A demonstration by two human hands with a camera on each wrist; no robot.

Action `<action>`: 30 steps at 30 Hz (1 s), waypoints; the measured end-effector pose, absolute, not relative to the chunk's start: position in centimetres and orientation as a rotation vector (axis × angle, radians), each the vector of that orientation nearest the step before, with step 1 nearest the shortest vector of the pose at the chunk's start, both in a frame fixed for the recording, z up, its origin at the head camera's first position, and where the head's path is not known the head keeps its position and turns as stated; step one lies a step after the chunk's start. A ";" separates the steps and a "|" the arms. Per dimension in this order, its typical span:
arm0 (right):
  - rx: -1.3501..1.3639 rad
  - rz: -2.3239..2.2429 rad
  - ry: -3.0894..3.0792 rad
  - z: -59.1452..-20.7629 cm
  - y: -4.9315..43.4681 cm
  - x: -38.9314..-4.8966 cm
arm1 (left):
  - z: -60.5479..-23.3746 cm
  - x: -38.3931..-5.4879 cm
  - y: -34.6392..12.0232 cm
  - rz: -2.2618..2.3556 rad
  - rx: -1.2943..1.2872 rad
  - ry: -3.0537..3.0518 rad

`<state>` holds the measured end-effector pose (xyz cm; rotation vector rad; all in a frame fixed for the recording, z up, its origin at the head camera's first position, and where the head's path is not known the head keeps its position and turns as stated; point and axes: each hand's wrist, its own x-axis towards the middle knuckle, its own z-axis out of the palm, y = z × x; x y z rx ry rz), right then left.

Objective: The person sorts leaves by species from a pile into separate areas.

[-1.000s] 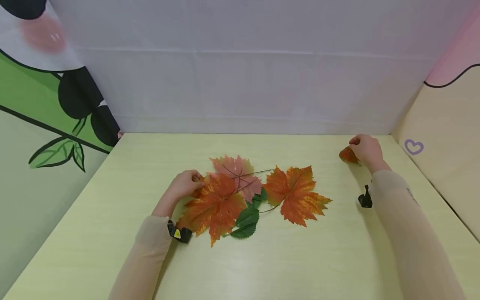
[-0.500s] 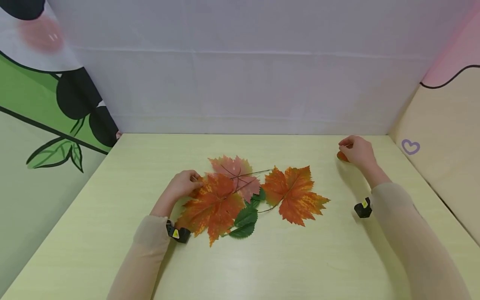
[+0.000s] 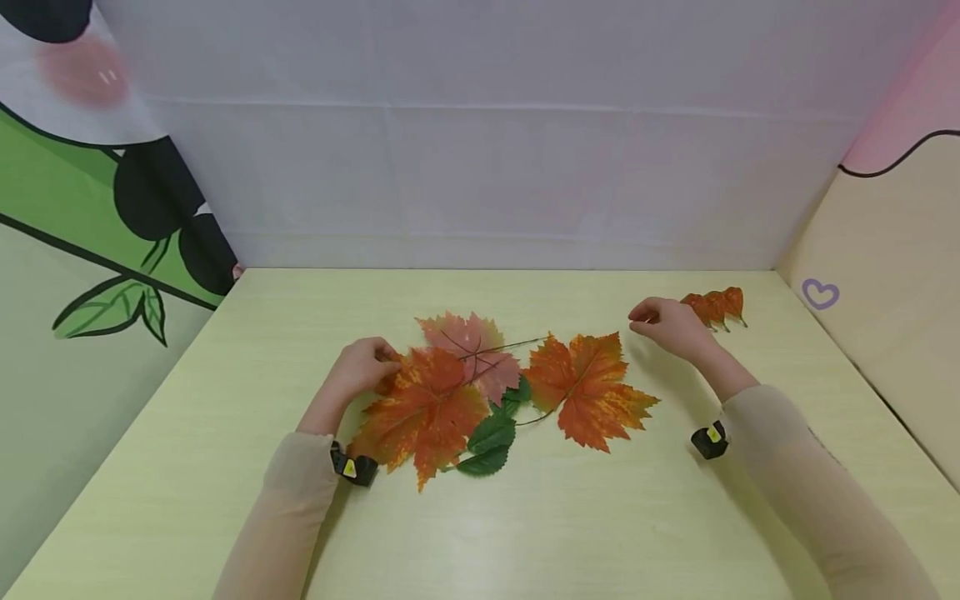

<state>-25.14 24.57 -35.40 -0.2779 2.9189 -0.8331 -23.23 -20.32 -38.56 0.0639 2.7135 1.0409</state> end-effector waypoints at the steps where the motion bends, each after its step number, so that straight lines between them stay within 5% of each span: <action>1: -0.299 -0.832 2.896 -35.5 24.4 -25.0 | -38.5 -23.2 -20.3 1.043 0.062 2.723; 11: -0.402 -0.881 2.795 -36.4 22.3 -23.5 | -37.3 -22.9 -20.5 1.016 0.132 2.817; 30: -0.051 -0.880 2.709 -36.8 21.3 -21.7 | -36.6 -22.7 -21.0 0.950 0.265 2.749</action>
